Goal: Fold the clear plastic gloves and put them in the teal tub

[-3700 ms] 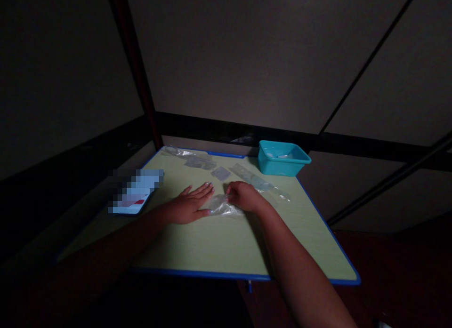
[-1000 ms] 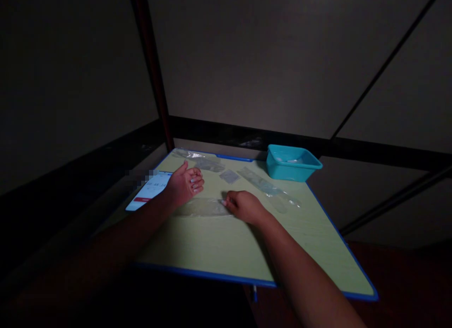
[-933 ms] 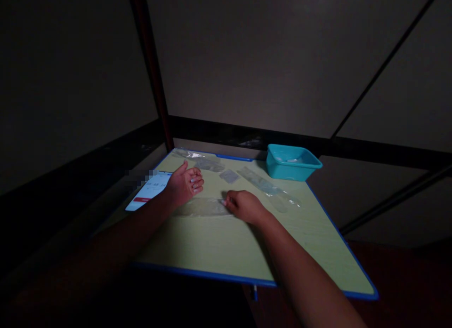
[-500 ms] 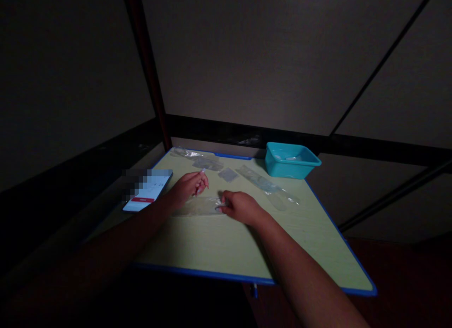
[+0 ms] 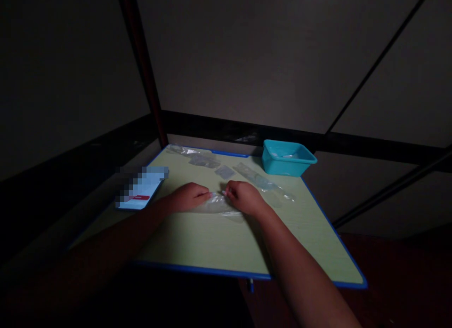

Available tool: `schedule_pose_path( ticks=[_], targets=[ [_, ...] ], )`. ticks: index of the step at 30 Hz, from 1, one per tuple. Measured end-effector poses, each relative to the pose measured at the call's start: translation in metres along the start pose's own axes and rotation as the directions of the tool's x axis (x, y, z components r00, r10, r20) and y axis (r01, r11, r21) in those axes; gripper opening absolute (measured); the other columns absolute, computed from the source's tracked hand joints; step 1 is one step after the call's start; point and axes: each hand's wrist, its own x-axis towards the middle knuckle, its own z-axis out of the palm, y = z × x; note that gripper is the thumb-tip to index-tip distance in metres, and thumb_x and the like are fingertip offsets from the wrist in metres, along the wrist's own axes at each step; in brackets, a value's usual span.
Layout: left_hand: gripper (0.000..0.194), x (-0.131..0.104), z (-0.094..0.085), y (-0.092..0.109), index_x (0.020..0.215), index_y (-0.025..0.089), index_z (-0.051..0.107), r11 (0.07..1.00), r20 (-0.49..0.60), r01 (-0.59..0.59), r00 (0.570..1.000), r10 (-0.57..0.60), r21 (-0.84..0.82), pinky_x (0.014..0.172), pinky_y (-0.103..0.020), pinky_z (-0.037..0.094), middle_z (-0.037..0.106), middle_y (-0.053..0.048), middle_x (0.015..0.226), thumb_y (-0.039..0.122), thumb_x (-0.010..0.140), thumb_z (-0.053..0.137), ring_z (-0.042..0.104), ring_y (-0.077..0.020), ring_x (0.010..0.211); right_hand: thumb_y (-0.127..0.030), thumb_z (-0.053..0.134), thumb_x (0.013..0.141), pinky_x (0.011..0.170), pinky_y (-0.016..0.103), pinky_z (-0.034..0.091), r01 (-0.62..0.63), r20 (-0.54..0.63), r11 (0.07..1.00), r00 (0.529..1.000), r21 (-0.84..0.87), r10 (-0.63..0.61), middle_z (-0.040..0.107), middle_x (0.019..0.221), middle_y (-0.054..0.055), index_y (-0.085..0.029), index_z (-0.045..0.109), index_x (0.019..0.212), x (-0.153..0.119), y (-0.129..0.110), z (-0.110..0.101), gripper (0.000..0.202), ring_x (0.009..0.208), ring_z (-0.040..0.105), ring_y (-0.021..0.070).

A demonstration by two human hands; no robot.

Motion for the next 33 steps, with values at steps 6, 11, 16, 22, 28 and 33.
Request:
schedule_pose_path(
  ticks=[6,11,16,22,28,33],
  targets=[
    [0.039,-0.002,-0.007,0.008,0.053,0.018,0.04,0.999,-0.255,0.003,0.967,-0.017,-0.054,0.053,-0.025,0.018,0.037,0.005,0.05,0.039,0.085,0.046,0.033,-0.0105,0.051,-0.019,0.055,0.08,0.058,0.022,0.033,-0.022,0.031,1.0,0.999,-0.019,0.022,0.066,0.074,0.004,-0.018,0.064,0.082,-0.001,-0.002,0.0,0.01,0.064,0.054,0.0138],
    [0.041,0.001,-0.006,0.012,0.053,0.019,0.031,0.987,-0.339,-0.001,0.939,-0.054,-0.16,0.052,-0.024,0.018,0.031,0.006,0.05,0.041,0.083,0.047,0.03,-0.0098,0.051,-0.016,0.052,0.08,0.057,0.023,0.031,-0.053,0.042,0.987,0.997,-0.152,0.06,0.065,0.075,0.004,-0.019,0.063,0.084,-0.002,-0.003,-0.002,0.012,0.065,0.054,0.0147],
    [0.05,0.001,-0.003,0.011,0.044,0.018,0.04,0.996,-0.185,0.092,0.978,-0.093,-0.014,0.051,-0.026,0.018,0.033,0.003,0.043,0.046,0.085,0.045,0.029,-0.0107,0.047,-0.022,0.051,0.085,0.061,0.024,0.033,0.0,-0.006,0.967,1.0,-0.255,-0.002,0.061,0.083,0.008,-0.017,0.06,0.082,-0.001,-0.002,-0.001,0.011,0.07,0.053,0.0156],
    [0.047,-0.006,-0.007,0.018,0.062,0.017,0.066,0.943,-0.045,0.119,0.993,-0.11,0.312,0.054,-0.028,0.028,0.061,-0.009,0.061,0.053,0.083,0.045,0.052,-0.0195,0.059,-0.023,0.058,0.081,0.067,0.025,0.035,0.051,0.014,0.986,0.999,-0.158,-0.049,0.058,0.077,0.005,-0.017,0.058,0.079,0.001,-0.002,0.011,0.007,0.076,0.05,0.0171],
    [0.054,-0.007,-0.001,0.017,0.076,0.016,0.071,0.897,0.041,0.075,0.994,-0.103,0.435,0.061,-0.031,0.036,0.067,-0.015,0.073,0.065,0.078,0.047,0.061,-0.0281,0.071,-0.025,0.058,0.082,0.066,0.025,0.034,-0.015,-0.002,0.996,1.0,-0.083,0.015,0.06,0.073,0.004,-0.017,0.058,0.079,0.004,-0.001,0.021,0.008,0.076,0.05,0.0177],
    [0.045,-0.006,-0.002,0.018,0.068,0.018,0.07,0.918,0.045,0.11,0.989,-0.138,0.382,0.063,-0.031,0.038,0.066,-0.012,0.069,0.062,0.068,0.063,0.062,-0.0289,0.073,-0.024,0.059,0.081,0.064,0.024,0.034,-0.025,0.007,0.999,1.0,-0.048,0.026,0.061,0.072,0.003,-0.018,0.06,0.081,0.004,-0.008,0.02,0.007,0.071,0.051,0.0157]
  ],
)
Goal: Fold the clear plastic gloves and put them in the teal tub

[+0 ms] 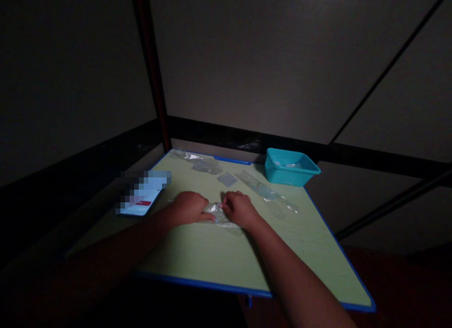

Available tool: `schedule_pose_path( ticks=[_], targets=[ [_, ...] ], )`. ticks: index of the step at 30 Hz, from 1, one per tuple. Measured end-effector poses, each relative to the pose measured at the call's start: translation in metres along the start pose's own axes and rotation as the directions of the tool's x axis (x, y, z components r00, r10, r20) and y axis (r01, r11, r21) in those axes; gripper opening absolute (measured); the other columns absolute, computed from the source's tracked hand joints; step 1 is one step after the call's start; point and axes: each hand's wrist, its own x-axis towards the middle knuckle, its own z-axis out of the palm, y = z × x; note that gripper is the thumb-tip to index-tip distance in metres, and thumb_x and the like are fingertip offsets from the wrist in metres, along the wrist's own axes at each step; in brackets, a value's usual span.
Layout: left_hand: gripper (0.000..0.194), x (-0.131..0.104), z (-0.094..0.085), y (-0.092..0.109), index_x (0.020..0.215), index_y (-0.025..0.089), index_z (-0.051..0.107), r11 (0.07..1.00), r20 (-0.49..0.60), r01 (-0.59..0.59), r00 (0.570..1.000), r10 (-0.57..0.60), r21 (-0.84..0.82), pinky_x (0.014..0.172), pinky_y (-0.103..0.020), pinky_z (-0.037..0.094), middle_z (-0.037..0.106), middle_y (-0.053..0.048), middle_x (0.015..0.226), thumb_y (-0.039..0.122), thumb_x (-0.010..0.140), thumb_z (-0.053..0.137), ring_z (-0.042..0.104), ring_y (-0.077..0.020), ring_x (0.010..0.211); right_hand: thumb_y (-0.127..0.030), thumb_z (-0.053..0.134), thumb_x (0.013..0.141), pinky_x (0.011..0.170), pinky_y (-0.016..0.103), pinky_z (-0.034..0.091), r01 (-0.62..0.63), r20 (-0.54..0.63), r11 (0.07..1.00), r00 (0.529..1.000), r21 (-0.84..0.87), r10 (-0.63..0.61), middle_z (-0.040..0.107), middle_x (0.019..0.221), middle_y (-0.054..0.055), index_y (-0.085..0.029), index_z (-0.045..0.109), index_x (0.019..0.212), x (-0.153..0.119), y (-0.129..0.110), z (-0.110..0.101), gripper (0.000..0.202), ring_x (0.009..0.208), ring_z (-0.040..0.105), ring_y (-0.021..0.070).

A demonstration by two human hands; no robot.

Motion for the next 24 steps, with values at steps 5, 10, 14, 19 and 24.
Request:
schedule_pose_path(
  ticks=[5,10,14,19,24],
  targets=[
    [0.043,0.001,-0.003,0.001,0.066,0.018,0.069,0.999,0.009,0.024,1.0,-0.024,-0.022,0.062,-0.031,0.038,0.066,-0.013,0.068,0.061,0.067,0.065,0.062,-0.0292,0.071,-0.022,0.058,0.081,0.06,0.023,0.032,-0.044,0.046,0.999,0.998,0.021,0.043,0.063,0.069,0.001,-0.018,0.063,0.079,0.0,0.006,-0.004,0.007,0.062,0.052,0.0127],
    [0.049,0.003,0.001,-0.003,0.074,0.017,0.07,0.999,0.041,0.006,0.999,-0.008,0.053,0.062,-0.032,0.038,0.067,-0.015,0.073,0.065,0.07,0.059,0.063,-0.0303,0.071,-0.027,0.055,0.085,0.055,0.023,0.029,-0.103,0.105,0.995,0.989,0.014,0.101,0.061,0.062,0.002,-0.016,0.063,0.069,0.002,0.024,-0.013,0.021,0.058,0.048,0.0124],
    [0.054,0.003,0.002,-0.005,0.077,0.017,0.07,0.994,0.049,-0.002,0.999,-0.004,0.112,0.061,-0.031,0.037,0.068,-0.016,0.077,0.068,0.072,0.053,0.062,-0.0297,0.073,-0.032,0.053,0.087,0.053,0.024,0.029,-0.16,0.15,0.985,0.974,-0.072,0.169,0.063,0.065,0.005,-0.015,0.064,0.07,0.002,0.027,-0.021,0.026,0.057,0.049,0.0132],
    [0.051,0.003,0.002,-0.005,0.073,0.017,0.068,0.997,0.041,0.016,0.999,-0.02,0.082,0.06,-0.03,0.036,0.066,-0.014,0.075,0.066,0.072,0.055,0.062,-0.0286,0.072,-0.037,0.053,0.087,0.053,0.026,0.03,-0.245,0.143,0.946,0.95,-0.21,0.278,0.066,0.073,0.01,-0.015,0.065,0.071,0.001,0.027,-0.026,0.03,0.061,0.054,0.0158],
    [0.047,-0.001,-0.002,-0.003,0.078,0.017,0.065,0.993,-0.03,-0.043,0.998,0.047,0.107,0.059,-0.029,0.034,0.065,-0.01,0.075,0.062,0.079,0.05,0.06,-0.0249,0.07,-0.044,0.052,0.087,0.054,0.025,0.03,-0.293,0.042,0.927,0.95,-0.233,0.311,0.067,0.077,0.01,-0.017,0.065,0.078,0.002,0.027,-0.023,0.032,0.064,0.055,0.0167]
  ],
)
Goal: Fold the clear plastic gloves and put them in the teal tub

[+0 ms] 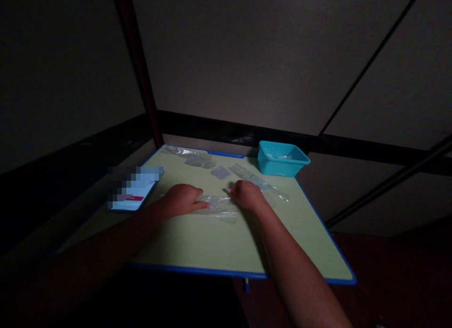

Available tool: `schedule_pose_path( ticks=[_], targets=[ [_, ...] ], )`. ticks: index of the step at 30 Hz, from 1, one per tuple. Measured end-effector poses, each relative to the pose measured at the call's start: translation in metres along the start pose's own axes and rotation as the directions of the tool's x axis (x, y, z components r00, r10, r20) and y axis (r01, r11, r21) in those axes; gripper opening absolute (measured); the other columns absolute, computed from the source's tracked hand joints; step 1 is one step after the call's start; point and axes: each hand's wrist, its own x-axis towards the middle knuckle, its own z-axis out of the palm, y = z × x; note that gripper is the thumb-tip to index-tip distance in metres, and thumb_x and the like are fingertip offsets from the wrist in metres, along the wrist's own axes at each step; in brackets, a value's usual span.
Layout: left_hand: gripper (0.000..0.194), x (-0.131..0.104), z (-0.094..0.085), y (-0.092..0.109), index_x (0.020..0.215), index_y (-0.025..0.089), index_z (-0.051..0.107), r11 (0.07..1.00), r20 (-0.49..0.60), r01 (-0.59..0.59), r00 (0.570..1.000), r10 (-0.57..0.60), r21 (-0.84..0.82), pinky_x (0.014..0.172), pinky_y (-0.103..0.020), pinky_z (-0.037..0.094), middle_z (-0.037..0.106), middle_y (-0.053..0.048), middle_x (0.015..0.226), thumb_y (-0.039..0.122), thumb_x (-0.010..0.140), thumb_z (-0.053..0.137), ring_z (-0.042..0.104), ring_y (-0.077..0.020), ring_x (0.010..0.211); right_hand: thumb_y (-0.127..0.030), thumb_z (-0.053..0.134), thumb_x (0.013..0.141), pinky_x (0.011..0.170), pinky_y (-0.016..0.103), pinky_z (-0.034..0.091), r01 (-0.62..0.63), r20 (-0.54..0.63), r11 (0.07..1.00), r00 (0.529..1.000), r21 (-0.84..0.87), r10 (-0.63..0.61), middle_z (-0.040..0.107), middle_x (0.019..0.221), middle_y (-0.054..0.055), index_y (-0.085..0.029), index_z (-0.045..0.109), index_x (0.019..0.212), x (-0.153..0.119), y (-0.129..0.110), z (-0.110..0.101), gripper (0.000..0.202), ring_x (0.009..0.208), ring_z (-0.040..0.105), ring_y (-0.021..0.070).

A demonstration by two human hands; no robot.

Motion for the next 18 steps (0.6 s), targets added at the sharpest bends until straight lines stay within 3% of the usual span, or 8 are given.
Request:
schedule_pose_path(
  ticks=[5,9,18],
  targets=[
    [0.037,-0.007,-0.004,0.007,0.086,0.019,0.056,0.975,-0.093,-0.195,0.978,0.186,-0.103,0.059,-0.025,0.032,0.062,-0.003,0.082,0.055,0.078,0.058,0.056,-0.0182,0.072,-0.036,0.056,0.085,0.057,0.023,0.032,0.129,-0.203,0.981,0.974,0.145,-0.098,0.064,0.077,0.006,-0.016,0.062,0.081,-0.004,-0.008,0.001,0.021,0.064,0.053,0.0139],
    [0.03,-0.007,0.002,0.008,0.088,0.02,0.051,0.925,-0.098,-0.332,0.943,0.319,-0.184,0.062,-0.024,0.033,0.059,0.0,0.088,0.046,0.077,0.062,0.054,-0.0162,0.076,-0.033,0.054,0.086,0.055,0.023,0.03,0.223,-0.238,0.952,0.956,0.211,-0.171,0.062,0.07,0.004,-0.015,0.06,0.077,-0.009,-0.014,-0.001,0.021,0.059,0.048,0.0124],
    [0.02,-0.005,0.009,0.007,0.088,0.019,0.05,0.919,-0.058,-0.323,0.946,0.319,-0.226,0.065,-0.025,0.034,0.056,-0.002,0.087,0.035,0.08,0.06,0.052,-0.0173,0.078,-0.035,0.055,0.086,0.052,0.024,0.024,0.235,-0.194,0.944,0.962,0.231,-0.192,0.059,0.062,0.002,-0.017,0.06,0.074,-0.012,-0.018,0.0,0.022,0.052,0.044,0.0117]
  ],
)
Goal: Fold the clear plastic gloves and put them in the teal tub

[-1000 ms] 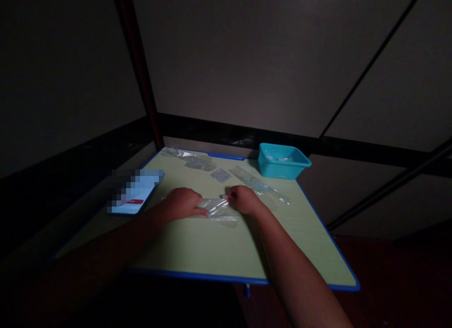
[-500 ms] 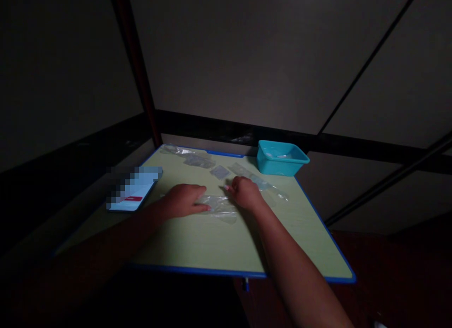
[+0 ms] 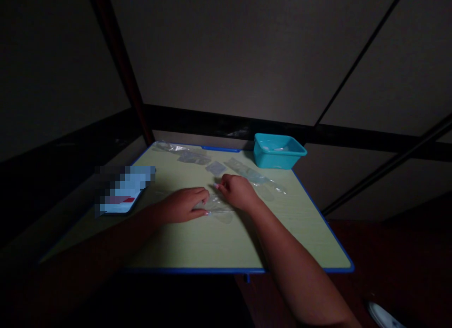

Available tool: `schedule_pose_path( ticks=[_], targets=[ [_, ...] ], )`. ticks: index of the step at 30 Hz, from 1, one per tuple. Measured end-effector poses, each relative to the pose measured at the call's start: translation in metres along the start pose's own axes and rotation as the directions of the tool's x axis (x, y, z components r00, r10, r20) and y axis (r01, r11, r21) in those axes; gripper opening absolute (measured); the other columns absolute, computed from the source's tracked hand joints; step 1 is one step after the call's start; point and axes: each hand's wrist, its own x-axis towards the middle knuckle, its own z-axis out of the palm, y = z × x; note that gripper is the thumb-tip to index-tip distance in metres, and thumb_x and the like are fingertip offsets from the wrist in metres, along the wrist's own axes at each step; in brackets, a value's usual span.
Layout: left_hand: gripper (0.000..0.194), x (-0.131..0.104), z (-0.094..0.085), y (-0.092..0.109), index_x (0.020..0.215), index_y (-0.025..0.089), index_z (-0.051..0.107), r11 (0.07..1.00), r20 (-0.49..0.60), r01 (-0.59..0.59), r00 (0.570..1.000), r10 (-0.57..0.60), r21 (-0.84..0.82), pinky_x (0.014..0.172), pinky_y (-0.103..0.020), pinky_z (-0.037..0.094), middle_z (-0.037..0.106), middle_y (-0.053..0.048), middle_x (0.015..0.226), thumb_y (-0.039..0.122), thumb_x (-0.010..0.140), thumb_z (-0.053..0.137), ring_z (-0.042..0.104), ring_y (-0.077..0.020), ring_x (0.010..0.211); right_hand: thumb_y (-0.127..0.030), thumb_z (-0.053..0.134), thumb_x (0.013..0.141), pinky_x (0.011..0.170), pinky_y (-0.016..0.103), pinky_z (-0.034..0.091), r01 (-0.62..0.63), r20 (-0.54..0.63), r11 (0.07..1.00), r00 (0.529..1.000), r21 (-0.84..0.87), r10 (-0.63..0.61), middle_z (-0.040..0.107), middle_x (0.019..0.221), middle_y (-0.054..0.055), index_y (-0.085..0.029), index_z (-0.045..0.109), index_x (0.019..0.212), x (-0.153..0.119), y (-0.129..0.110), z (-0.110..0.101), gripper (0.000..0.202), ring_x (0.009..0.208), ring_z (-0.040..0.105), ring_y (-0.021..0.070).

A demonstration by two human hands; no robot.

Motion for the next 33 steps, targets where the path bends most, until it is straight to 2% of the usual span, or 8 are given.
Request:
schedule_pose_path(
  ticks=[5,9,13,16,21,25,28,33],
  targets=[
    [0.009,0.001,0.002,-0.004,0.082,0.019,0.051,0.999,-0.013,-0.031,0.999,0.03,-0.02,0.065,-0.025,0.033,0.054,-0.001,0.083,0.027,0.085,0.053,0.05,-0.0158,0.075,-0.033,0.057,0.085,0.052,0.024,0.023,-0.001,0.007,1.0,1.0,0.019,0.001,0.058,0.062,0.001,-0.017,0.059,0.075,0.0,0.0,0.0,0.02,0.053,0.043,0.0111],
    [0.015,0.004,0.007,-0.012,0.073,0.018,0.05,0.987,-0.044,-0.08,0.996,0.075,-0.137,0.063,-0.023,0.032,0.051,0.0,0.077,0.024,0.087,0.048,0.047,-0.0138,0.072,-0.034,0.054,0.086,0.052,0.023,0.026,0.022,0.015,0.995,1.0,0.102,-0.023,0.056,0.06,0.0,-0.016,0.059,0.074,-0.002,-0.001,0.0,0.022,0.053,0.043,0.0108],
    [0.014,0.007,0.009,-0.017,0.072,0.018,0.048,0.947,-0.067,0.011,0.997,-0.035,-0.321,0.06,-0.023,0.031,0.049,0.002,0.069,0.025,0.083,0.05,0.044,-0.0128,0.066,-0.035,0.052,0.087,0.053,0.022,0.031,0.083,0.09,0.954,0.989,0.287,-0.113,0.055,0.063,0.0,-0.015,0.061,0.075,-0.002,-0.002,0.0,0.024,0.057,0.045,0.0109],
    [0.016,0.008,0.008,-0.018,0.072,0.018,0.048,0.903,-0.039,0.068,0.995,-0.093,-0.423,0.057,-0.022,0.03,0.046,0.003,0.065,0.029,0.083,0.049,0.041,-0.0119,0.063,-0.028,0.059,0.08,0.06,0.023,0.037,0.133,0.107,0.925,0.978,0.356,-0.181,0.06,0.073,0.002,-0.014,0.062,0.079,-0.002,-0.001,0.0,0.014,0.065,0.05,0.0125],
    [0.023,0.009,0.006,-0.02,0.072,0.017,0.047,0.839,-0.022,0.09,0.992,-0.121,-0.537,0.055,-0.022,0.029,0.041,0.005,0.063,0.037,0.084,0.047,0.038,-0.0107,0.06,-0.016,0.057,0.074,0.058,0.022,0.036,0.081,0.173,0.919,0.972,0.385,-0.159,0.058,0.067,-0.001,-0.015,0.059,0.074,0.001,0.007,0.002,0.002,0.062,0.048,0.0114],
    [0.027,0.01,0.007,-0.023,0.075,0.018,0.046,0.738,0.031,0.133,0.988,-0.151,-0.662,0.054,-0.021,0.03,0.038,0.007,0.063,0.043,0.077,0.057,0.036,-0.0097,0.058,-0.026,0.056,0.077,0.055,0.022,0.033,0.093,0.066,0.89,0.988,0.447,-0.136,0.054,0.065,-0.002,-0.016,0.054,0.072,0.004,0.009,0.005,0.011,0.059,0.045,0.0112],
    [0.03,0.011,0.007,-0.025,0.079,0.018,0.047,0.669,0.079,0.164,0.985,-0.156,-0.725,0.052,-0.02,0.03,0.037,0.008,0.061,0.038,0.068,0.066,0.036,-0.0091,0.057,-0.031,0.057,0.077,0.056,0.022,0.033,0.113,-0.021,0.858,0.993,0.501,-0.119,0.052,0.064,-0.002,-0.017,0.052,0.073,0.005,0.008,0.005,0.016,0.059,0.044,0.0112],
    [0.024,0.011,0.006,-0.029,0.077,0.017,0.048,0.645,0.06,0.144,0.987,-0.15,-0.751,0.053,-0.021,0.031,0.041,0.006,0.063,0.033,0.07,0.064,0.039,-0.0093,0.059,-0.031,0.059,0.078,0.061,0.023,0.036,0.149,-0.089,0.862,0.989,0.485,-0.121,0.055,0.069,-0.001,-0.017,0.054,0.072,0.003,0.002,-0.002,0.015,0.065,0.047,0.0119]
  ],
)
